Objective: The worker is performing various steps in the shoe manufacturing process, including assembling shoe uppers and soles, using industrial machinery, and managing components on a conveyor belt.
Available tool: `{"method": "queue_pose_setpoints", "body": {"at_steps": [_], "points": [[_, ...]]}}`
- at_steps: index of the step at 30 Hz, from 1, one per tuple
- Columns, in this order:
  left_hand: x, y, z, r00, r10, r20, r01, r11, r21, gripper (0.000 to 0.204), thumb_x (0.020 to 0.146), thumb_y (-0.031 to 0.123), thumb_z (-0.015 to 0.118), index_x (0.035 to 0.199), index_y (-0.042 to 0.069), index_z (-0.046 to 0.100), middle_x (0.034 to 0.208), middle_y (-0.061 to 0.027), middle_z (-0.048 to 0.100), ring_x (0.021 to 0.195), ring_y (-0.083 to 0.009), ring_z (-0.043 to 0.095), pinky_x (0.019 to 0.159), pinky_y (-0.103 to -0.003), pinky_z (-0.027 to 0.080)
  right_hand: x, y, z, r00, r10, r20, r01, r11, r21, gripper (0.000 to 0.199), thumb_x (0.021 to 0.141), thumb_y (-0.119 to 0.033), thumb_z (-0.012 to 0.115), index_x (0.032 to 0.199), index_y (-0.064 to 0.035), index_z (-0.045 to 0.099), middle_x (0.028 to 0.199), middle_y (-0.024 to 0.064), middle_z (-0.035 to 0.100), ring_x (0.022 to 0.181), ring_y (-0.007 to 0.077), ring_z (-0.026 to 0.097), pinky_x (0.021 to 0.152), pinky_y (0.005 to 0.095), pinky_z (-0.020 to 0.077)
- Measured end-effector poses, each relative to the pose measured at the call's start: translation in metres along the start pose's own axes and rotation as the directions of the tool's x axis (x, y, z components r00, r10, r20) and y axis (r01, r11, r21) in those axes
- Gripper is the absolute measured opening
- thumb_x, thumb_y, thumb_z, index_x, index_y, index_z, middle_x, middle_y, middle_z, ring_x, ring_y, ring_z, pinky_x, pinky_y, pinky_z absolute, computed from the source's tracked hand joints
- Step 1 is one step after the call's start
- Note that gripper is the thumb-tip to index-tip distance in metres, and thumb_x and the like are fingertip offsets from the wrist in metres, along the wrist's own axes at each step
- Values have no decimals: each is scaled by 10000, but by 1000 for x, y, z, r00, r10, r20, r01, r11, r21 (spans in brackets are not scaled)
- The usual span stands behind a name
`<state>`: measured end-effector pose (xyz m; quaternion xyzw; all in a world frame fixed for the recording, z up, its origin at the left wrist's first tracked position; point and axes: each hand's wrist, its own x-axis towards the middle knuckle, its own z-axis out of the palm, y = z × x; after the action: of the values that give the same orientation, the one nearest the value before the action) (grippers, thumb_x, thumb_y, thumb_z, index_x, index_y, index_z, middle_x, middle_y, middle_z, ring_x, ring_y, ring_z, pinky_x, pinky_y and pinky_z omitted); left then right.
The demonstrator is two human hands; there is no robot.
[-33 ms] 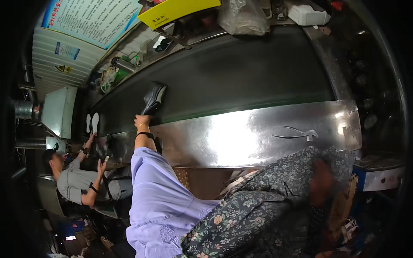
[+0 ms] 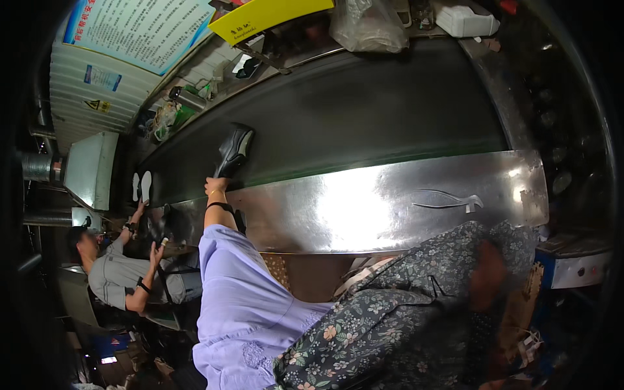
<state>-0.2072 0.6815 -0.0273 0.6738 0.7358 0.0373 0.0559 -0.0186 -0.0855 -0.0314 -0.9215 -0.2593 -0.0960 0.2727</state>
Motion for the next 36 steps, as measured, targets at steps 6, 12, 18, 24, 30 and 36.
{"method": "queue_pose_setpoints", "body": {"at_steps": [6,12,18,24,30,36], "points": [[27,-18,-2,993,112,45,-110,993,-33,826,612,362,884,1248,-49,553,1229,-233,616,1169,-341,600,1007,-382,472,2,-8,3,999,-8,32,9,999,-35,333,860,27,489,1142,-22,659,1146,169,668,1036,353,637,887,420,493],[-42,47,47,890,453,56,-418,857,-302,980,616,361,877,1355,-59,389,1279,-267,568,1191,-342,582,1024,-385,442,19,-27,-4,999,-42,1,42,999,-32,325,847,32,515,1133,-33,653,1168,145,659,1051,338,630,881,412,489],[-94,94,38,842,442,309,-108,700,-706,695,662,187,775,1247,-54,489,1123,-208,640,1004,-297,652,893,-386,523,21,-38,-23,1000,-3,23,1,995,101,281,867,37,546,1131,2,637,1106,141,673,1003,324,649,874,384,503],[-256,51,-19,364,815,451,586,175,-791,420,696,170,620,1056,-44,644,1020,-167,687,930,-313,678,937,-404,542,53,-41,-36,917,343,205,-384,615,689,400,897,8,597,1294,2,549,1250,148,631,1037,229,645,871,342,518],[-488,83,-9,-705,708,-38,708,701,-83,818,810,526,609,1469,111,355,1286,-247,540,1053,-392,613,822,-485,549,69,-43,-123,971,66,-231,149,588,795,945,831,-503,708,1501,-15,254,1480,184,400,1282,251,498,1079,379,386],[-614,140,-50,-649,760,-29,440,345,-829,630,1011,458,454,1456,22,363,1434,-160,464,1284,-208,463,1057,-328,358,-3,-68,-219,841,159,-518,40,936,351,461,764,-51,764,1208,-31,643,1193,144,661,1099,248,644,959,333,502]]}}
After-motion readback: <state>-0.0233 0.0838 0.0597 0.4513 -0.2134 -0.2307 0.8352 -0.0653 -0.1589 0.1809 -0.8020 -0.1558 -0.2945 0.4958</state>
